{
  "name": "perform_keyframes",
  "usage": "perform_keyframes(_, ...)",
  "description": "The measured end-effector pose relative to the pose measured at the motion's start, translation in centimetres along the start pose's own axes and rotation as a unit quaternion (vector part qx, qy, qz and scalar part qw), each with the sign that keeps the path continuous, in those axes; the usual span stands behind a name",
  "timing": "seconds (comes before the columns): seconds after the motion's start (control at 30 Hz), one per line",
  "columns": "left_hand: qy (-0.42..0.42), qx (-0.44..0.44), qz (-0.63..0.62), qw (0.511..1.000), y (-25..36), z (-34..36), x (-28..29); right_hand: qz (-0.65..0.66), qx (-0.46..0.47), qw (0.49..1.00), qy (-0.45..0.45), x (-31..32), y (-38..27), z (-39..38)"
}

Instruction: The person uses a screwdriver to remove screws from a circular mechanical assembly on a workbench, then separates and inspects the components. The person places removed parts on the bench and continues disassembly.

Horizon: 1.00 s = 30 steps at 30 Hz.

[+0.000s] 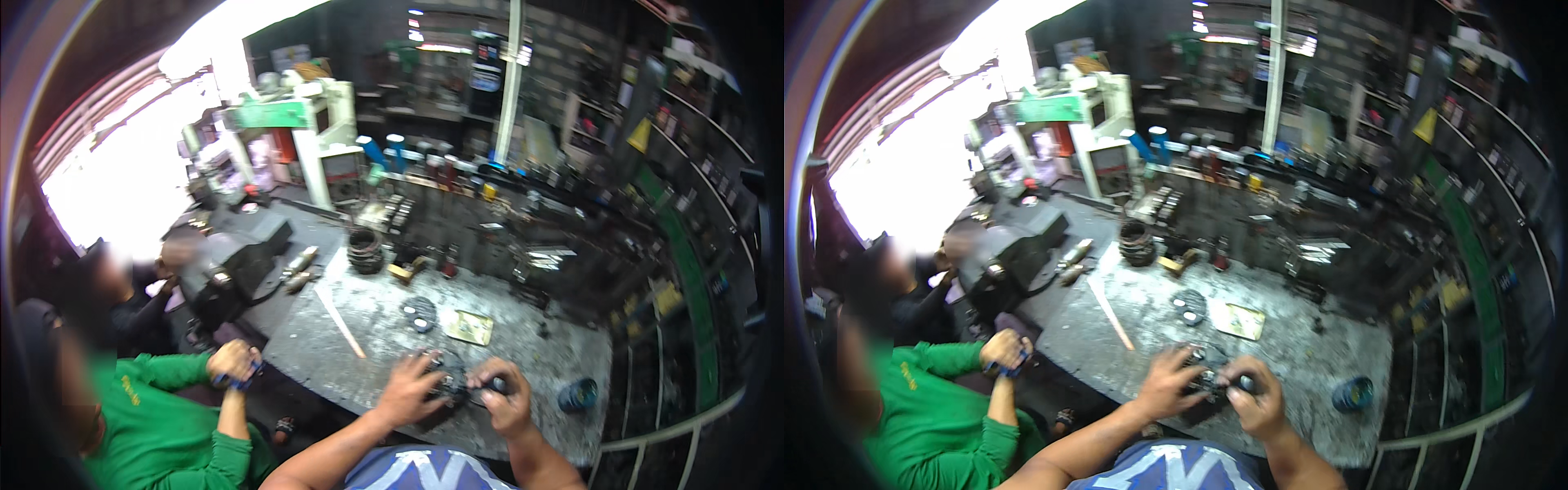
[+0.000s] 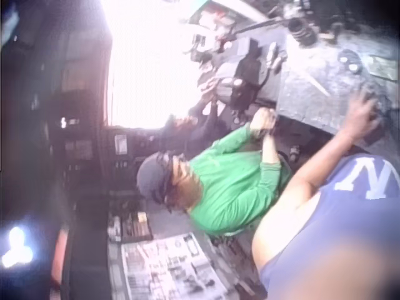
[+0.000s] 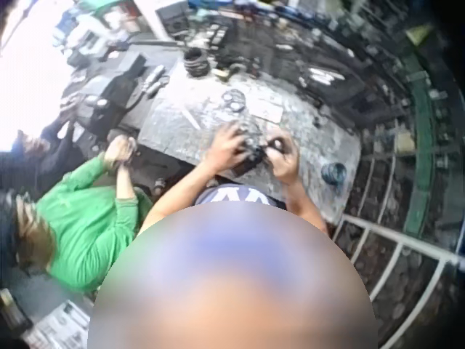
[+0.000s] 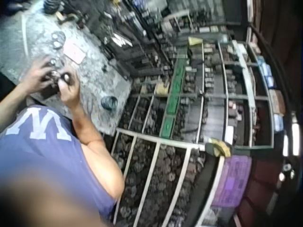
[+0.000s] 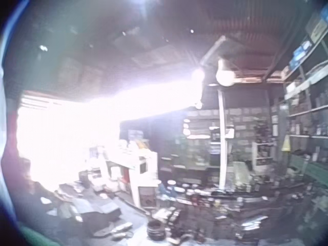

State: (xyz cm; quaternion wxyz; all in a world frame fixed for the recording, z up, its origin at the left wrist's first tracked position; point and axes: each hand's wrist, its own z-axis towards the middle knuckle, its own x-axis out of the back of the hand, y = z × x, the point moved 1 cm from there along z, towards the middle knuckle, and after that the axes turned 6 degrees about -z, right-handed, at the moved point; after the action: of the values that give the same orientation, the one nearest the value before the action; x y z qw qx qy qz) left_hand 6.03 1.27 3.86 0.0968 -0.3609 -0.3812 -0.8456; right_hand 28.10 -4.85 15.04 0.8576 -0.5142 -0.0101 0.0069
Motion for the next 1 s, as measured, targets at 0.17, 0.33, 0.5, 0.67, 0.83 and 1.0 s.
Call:
perform_keyframes(0.17, -0.055, 0.001, 0.033, 0.998, 1.3, 1.6, -1.5, 0.007, 0.044, 0.998, 0.054, 0.4, -0.3, -1.9)
perform_keyframes(0.33, -0.093, 0.021, 0.059, 0.994, 2.2, 2.4, -2.0, -0.118, -0.029, 0.990, 0.068, 6.1, 1.8, -4.0)
perform_keyframes(0.5, -0.143, 0.046, 0.108, 0.983, 2.9, 3.8, -2.0, -0.254, -0.130, 0.955, 0.083, 9.9, 8.5, -7.3)
perform_keyframes(0.67, -0.121, 0.028, 0.097, 0.988, 2.9, 3.4, -2.1, -0.234, -0.193, 0.933, 0.195, 10.8, 14.8, -10.4)
perform_keyframes(0.83, -0.059, 0.007, 0.053, 0.997, 2.2, 2.8, -2.3, -0.298, -0.084, 0.929, 0.201, 11.9, 16.8, -10.4)
perform_keyframes(1.0, 0.003, 0.006, -0.058, 0.998, 1.4, 2.5, -3.0, -0.228, -0.130, 0.941, 0.214, 12.9, 15.2, -11.5)
